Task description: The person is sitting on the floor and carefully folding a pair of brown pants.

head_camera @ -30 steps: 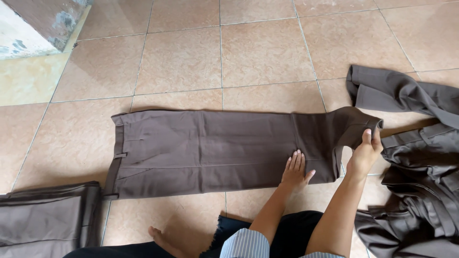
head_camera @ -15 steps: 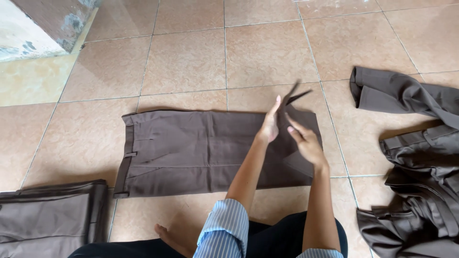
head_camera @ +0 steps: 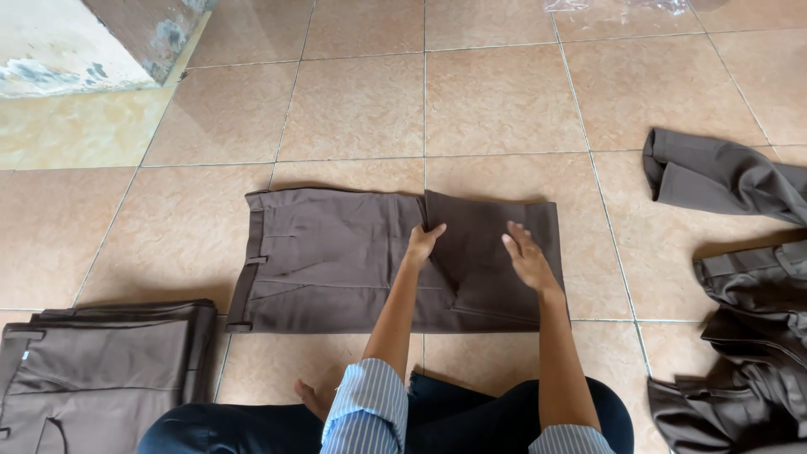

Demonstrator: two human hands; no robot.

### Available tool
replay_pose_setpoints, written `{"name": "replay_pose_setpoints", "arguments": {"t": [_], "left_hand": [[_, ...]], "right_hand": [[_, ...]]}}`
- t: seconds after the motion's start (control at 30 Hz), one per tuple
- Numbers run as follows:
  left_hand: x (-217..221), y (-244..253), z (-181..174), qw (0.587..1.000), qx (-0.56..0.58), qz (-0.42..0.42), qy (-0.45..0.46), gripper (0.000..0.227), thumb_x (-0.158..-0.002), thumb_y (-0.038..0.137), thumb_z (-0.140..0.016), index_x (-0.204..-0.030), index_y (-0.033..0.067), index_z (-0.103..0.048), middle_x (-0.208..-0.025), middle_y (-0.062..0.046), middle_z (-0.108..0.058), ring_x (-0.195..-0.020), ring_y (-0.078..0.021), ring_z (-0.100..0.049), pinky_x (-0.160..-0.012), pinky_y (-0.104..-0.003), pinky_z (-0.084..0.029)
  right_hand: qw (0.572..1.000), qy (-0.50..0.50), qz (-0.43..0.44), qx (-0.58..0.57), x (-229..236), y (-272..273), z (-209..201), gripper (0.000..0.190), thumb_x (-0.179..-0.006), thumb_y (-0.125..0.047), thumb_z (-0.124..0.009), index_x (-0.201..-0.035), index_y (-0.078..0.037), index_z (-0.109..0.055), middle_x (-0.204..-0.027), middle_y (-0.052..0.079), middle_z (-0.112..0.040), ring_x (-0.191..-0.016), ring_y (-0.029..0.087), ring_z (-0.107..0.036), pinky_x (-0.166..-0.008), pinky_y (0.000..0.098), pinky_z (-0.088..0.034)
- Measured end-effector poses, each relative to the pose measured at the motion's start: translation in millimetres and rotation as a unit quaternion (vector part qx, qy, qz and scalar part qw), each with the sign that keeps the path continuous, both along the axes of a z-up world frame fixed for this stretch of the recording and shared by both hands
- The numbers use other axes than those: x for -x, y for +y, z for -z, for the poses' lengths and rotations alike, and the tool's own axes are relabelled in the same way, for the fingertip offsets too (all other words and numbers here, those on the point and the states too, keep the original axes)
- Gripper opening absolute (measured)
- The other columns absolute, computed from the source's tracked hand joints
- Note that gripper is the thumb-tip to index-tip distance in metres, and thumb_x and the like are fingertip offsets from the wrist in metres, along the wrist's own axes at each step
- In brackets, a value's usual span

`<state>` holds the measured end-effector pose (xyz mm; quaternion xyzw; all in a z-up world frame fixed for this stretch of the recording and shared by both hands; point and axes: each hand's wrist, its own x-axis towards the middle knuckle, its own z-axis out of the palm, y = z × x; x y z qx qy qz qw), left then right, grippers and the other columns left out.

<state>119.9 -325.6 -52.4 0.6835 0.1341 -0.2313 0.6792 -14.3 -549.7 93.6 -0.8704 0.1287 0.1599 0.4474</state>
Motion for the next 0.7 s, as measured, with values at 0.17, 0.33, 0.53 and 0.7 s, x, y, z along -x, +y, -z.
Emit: {"name": "replay_pose_setpoints", "arguments": {"t": [0.17,0.33,0.53,0.7], "left_hand": [[49,43,-3,0.966,-0.251,-0.038,-0.051,0.068,-0.075,0.027,-0.092,-0.130,-0.0032,-0.067,-0.123,-0.025,-0.069,-0.119,-0.0425,-0.065,-0.098,-0.054,-0.056],[50,70,34,0.969,-0.231,-0.069,-0.059,0.054,-0.074,0.021,-0.092,-0.121,0.0025,-0.074,-0.116,-0.023,-0.073,-0.113,-0.0426,-0.067,-0.091,-0.052,-0.059],[53,72,64,0.974,-0.213,-0.070,-0.041,0.078,-0.076,0.027,-0.092,-0.144,0.0079,-0.058,-0.135,-0.021,-0.064,-0.129,-0.0379,-0.059,-0.104,-0.052,-0.052],[104,59,-34,0.912,-0.381,-0.084,-0.128,0.095,-0.080,0.018,-0.087,-0.154,0.0139,-0.028,-0.146,-0.018,-0.037,-0.141,-0.0382,-0.043,-0.109,-0.054,-0.051]], "right_hand": [[0.943,-0.024,0.073,0.325,-14,-42,152,0.069,-0.107,-0.065,-0.019,-0.167,-0.031,-0.012,-0.174,0.009,-0.008,-0.160,0.027,-0.004,-0.126,0.0605,-0.002],[0.932,-0.066,0.090,0.345,-1,-23,155,0.065,-0.109,-0.063,-0.017,-0.167,-0.033,-0.014,-0.174,0.008,-0.012,-0.161,0.024,-0.006,-0.128,0.0580,0.003],[0.919,-0.113,0.118,0.358,4,-17,157,0.063,-0.110,-0.060,-0.018,-0.166,-0.033,-0.020,-0.174,0.007,-0.017,-0.161,0.023,-0.010,-0.129,0.0562,0.001],[0.921,-0.135,0.171,0.322,-2,-24,156,0.061,-0.111,-0.050,-0.025,-0.167,-0.025,-0.021,-0.174,0.012,-0.014,-0.160,0.028,-0.012,-0.129,0.0564,-0.005]]}}
